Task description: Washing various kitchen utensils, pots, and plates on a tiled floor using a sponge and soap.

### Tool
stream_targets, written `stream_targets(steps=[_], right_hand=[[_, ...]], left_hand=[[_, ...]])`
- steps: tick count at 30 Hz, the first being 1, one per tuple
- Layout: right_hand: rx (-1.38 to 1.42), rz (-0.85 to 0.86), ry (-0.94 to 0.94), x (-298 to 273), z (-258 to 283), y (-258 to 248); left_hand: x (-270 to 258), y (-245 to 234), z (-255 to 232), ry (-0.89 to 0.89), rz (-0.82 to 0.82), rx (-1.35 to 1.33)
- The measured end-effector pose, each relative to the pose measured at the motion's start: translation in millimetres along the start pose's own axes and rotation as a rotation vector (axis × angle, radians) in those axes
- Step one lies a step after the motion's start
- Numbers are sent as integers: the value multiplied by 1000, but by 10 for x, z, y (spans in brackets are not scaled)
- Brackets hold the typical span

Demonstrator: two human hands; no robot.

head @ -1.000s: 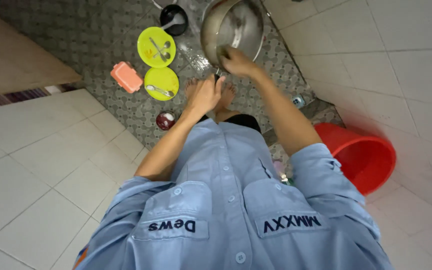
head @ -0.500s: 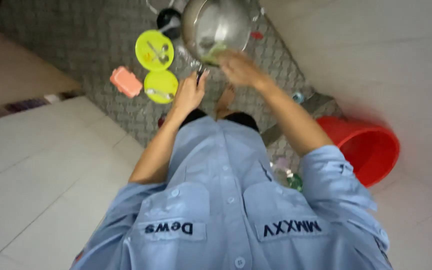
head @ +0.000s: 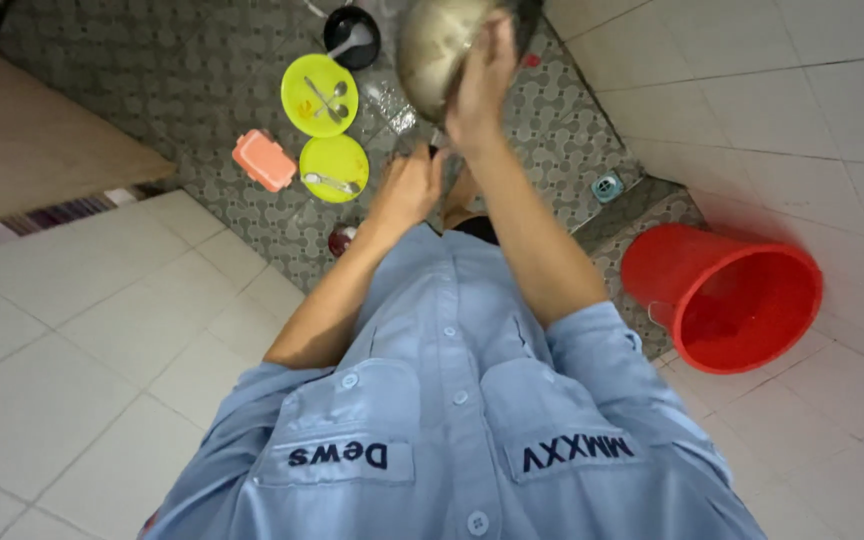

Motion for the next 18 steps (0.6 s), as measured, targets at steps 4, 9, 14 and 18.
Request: stream_targets(steps=[4, 9, 14, 18], right_hand=[[-36, 316, -209, -120, 182, 173], [73, 11, -164, -44, 187, -17], [-873, -189, -712, 10, 672, 12], [-1648, -115, -1014, 57, 798, 78]], left_hand=[[54, -164, -69, -15, -75, -57], [75, -69, -41, 4, 18, -23], [182, -37, -154, 70, 70, -74], [321, -310, -290, 66, 39, -41]])
Point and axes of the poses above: each hand's wrist, its own x-axis towards the middle knuckle, its own y-axis out of the palm, z = x × y, the point moved 8 cm from there along x, towards the middle knuckle, and after that the axes turned 15 degrees about y, right-handed, at the moved point
